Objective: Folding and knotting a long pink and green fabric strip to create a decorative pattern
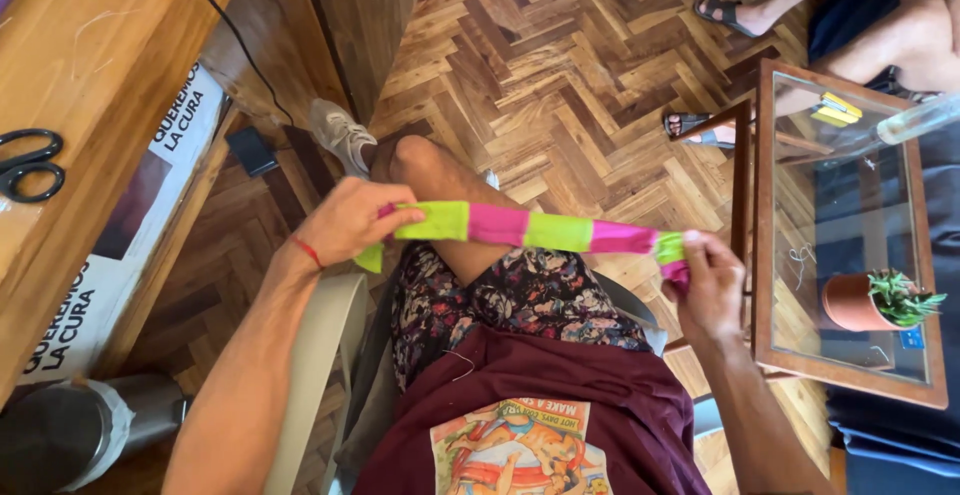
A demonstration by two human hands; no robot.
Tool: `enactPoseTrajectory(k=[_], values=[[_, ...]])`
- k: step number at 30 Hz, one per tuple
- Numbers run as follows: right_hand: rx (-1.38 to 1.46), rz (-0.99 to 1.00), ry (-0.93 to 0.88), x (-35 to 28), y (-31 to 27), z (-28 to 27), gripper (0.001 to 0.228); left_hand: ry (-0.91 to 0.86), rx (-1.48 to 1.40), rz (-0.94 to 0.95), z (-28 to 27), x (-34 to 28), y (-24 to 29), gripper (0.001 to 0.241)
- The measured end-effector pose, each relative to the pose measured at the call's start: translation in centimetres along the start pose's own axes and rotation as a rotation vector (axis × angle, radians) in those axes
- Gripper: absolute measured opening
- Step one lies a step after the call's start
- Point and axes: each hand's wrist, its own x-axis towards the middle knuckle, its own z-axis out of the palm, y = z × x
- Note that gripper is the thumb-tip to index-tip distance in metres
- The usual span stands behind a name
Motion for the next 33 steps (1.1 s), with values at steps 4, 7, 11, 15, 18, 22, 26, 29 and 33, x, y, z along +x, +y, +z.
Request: enactPoseTrajectory(k=[4, 7, 11, 15, 18, 22, 26, 29, 33], values=[[-0.032, 0.118, -0.255, -2.0, -2.1, 1.7, 0.028, 0.092, 0.12, -0.152, -0.8, -1.3, -1.4, 0.021], [0.032, 0.096, -0.321, -2.7, -1.5, 1.6, 0.029, 0.176, 0.221, -0.215, -0.9, -1.0, -2.4, 0.024], [-0.181, 0.029, -0.381, -3.7, -0.8, 1.2, 0.014, 0.288, 0.304, -0.275, -0.5, -1.9, -4.0, 0.024], [-0.359, -0.099, -0.409, -3.4, -0.3, 1.5, 0.002, 0.35, 0.365, -0.267, -0.8, -1.9, -3.0, 0.026], [-0.303, -0.1, -0.297, -3.7, -0.8, 1.5, 0.007, 0.347, 0.413, -0.265, -1.2, -2.1, -2.3, 0.026], [-0.302, -0.142, -0.225, -3.4, -3.6, 0.8, 0.01, 0.332, 0.398, -0.233, -0.9, -2.0, -2.3, 0.023], [0.014, -0.125, -0.098, -2.9, -4.1, -1.1, 0.008, 0.271, 0.16, -0.145, -0.1, -1.4, -1.6, 0.015], [0.322, -0.037, -0.097, -3.1, -4.7, -1.6, 0.005, 0.175, 0.078, -0.064, -0.3, -1.1, -0.1, 0.02], [0.055, -0.176, -0.105, -3.1, -5.7, -3.2, 0.015, -0.013, 0.127, -0.066, 0.6, -0.6, 1.1, 0.028]])
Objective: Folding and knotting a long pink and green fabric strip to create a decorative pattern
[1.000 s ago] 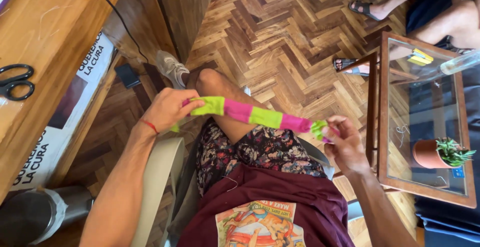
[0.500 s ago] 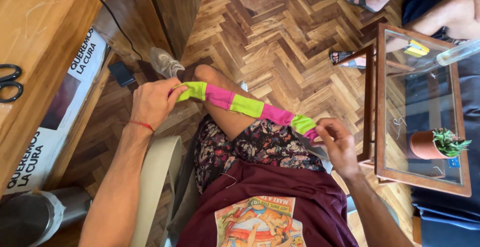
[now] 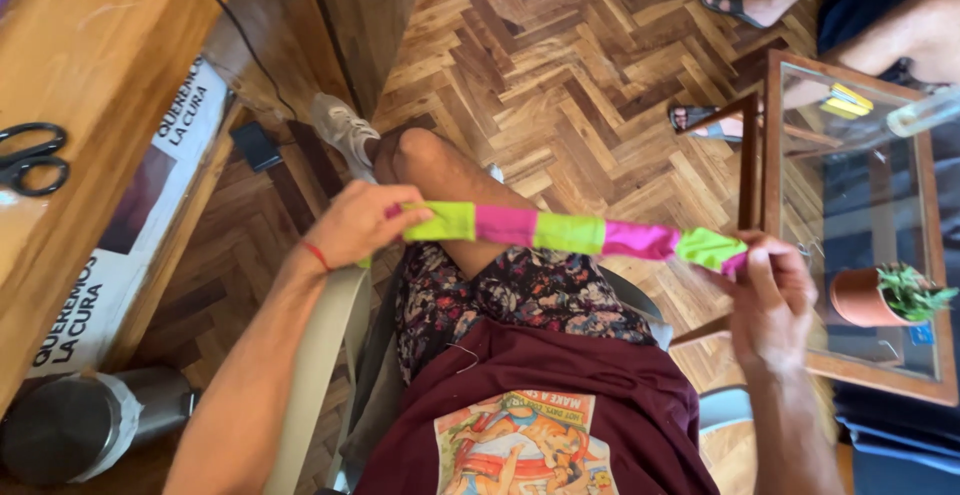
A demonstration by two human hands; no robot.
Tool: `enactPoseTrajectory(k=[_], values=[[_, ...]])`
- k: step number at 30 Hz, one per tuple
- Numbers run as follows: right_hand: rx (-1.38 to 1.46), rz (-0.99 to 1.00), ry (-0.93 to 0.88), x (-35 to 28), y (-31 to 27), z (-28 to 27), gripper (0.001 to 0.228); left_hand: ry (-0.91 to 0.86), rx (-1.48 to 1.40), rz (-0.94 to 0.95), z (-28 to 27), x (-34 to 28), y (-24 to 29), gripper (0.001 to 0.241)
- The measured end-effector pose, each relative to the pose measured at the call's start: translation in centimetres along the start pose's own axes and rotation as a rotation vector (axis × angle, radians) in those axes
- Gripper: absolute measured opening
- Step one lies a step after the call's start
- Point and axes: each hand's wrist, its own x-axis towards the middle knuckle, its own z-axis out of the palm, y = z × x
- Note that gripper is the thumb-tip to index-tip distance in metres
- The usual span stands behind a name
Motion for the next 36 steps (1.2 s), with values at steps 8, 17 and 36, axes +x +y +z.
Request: enactPoseTrajectory(k=[8, 17, 36], values=[[0.089, 0.185, -0.293, -1.0, 0.5, -2.4, 0.009, -0.013, -0.265, -0.101, 0.9, 0.0, 1.5, 0.021], [-0.471, -0.084, -0.504, -1.6, 3.2, 3.8, 0.026, 0.248, -0.992, -0.364, 0.8, -0.3, -1.1, 0.025], [-0.005, 0.011, -0.212, 1.9, 0.2, -3.9, 0.013, -0.137, -0.681, -0.084, 1.3, -0.5, -0.4, 0.021]])
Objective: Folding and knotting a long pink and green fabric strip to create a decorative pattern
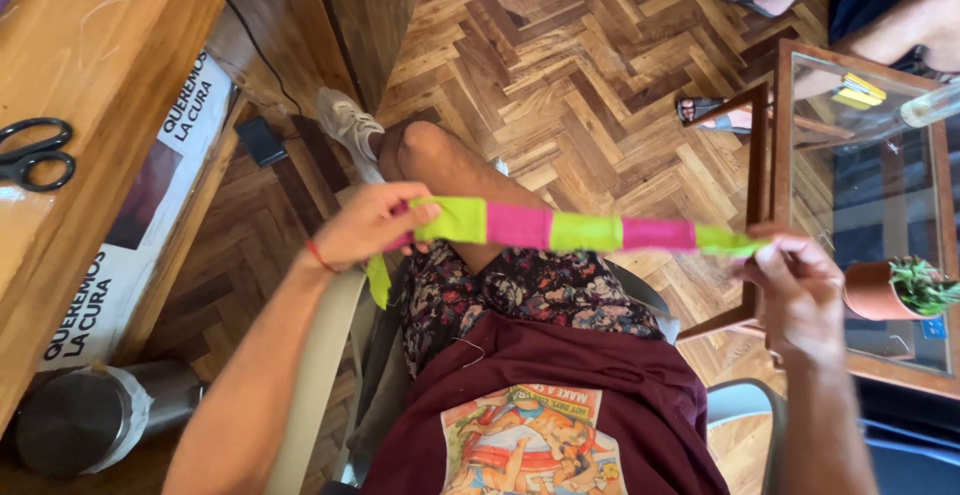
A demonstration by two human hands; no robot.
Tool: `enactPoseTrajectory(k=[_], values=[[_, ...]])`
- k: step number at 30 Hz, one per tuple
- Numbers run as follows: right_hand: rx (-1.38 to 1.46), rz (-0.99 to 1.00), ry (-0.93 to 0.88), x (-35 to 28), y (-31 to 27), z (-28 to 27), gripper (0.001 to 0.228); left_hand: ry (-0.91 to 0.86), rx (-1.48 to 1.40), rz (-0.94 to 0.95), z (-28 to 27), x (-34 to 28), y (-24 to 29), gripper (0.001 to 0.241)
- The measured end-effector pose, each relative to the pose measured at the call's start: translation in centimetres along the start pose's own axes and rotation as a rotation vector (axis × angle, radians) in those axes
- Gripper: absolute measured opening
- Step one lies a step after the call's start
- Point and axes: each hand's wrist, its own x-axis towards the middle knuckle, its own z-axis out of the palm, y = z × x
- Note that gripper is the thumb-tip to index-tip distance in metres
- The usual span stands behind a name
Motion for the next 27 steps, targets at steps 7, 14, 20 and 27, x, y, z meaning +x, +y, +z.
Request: enactPoseTrajectory(k=[7, 14, 20, 27], values=[[-1.026, 0.359, -0.443, -1.1, -0.3, -7.9, 0.024, -0.023, 0.54, 0.023, 7.0, -0.1, 5.3, 0.027], [-0.647, -0.098, -0.633, 0.1, -6.3, 12.7, 0.048, -0.124, 0.599, 0.184, 9.9, -0.8, 7.5, 0.03], [-0.368, 0.12, -0.845, 2.2, -4.8, 19.1, 0.012, -0.047, 0.501, 0.196, 8.3, -1.6, 8.2, 0.019], [-0.053, 0.396, -0.842, 3.0, 1.9, 17.1, 0.03, -0.042, 0.511, 0.18, 6.3, -2.0, 7.7, 0.024]])
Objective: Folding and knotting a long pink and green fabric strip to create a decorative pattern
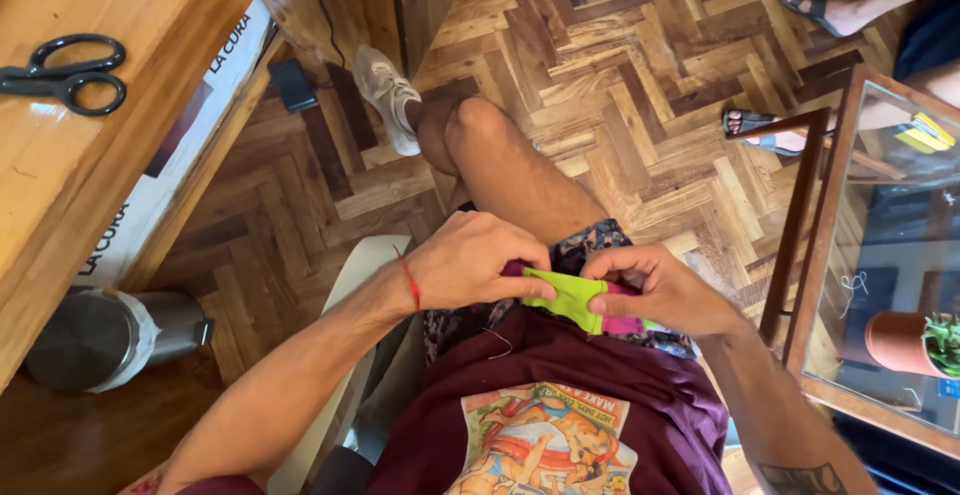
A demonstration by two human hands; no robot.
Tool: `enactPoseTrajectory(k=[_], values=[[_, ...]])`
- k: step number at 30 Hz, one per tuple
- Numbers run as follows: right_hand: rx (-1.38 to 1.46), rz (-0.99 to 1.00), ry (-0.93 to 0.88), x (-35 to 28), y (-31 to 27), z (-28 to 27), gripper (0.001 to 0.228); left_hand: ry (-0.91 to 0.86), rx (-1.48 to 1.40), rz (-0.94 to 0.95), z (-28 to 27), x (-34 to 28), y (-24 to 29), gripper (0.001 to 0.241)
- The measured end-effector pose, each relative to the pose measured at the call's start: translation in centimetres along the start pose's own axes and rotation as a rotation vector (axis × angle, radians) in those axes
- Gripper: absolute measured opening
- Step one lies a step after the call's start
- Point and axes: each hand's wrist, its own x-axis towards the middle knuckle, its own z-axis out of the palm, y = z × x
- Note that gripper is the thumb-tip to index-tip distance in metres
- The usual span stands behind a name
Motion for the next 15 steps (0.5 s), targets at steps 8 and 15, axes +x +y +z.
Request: enactPoseTrajectory(k=[8, 15], values=[[0.153, -0.083, -0.104, 2.3, 2.6, 1.3, 0.041, 0.115, -0.089, 0.167, 3.5, 0.6, -0.7, 0.029], [0.453, -0.107, -0.283, 1.9, 5.6, 0.4, 0.031, 0.192, 0.036, 0.015, 0.5, 0.4, 1.7, 0.075]])
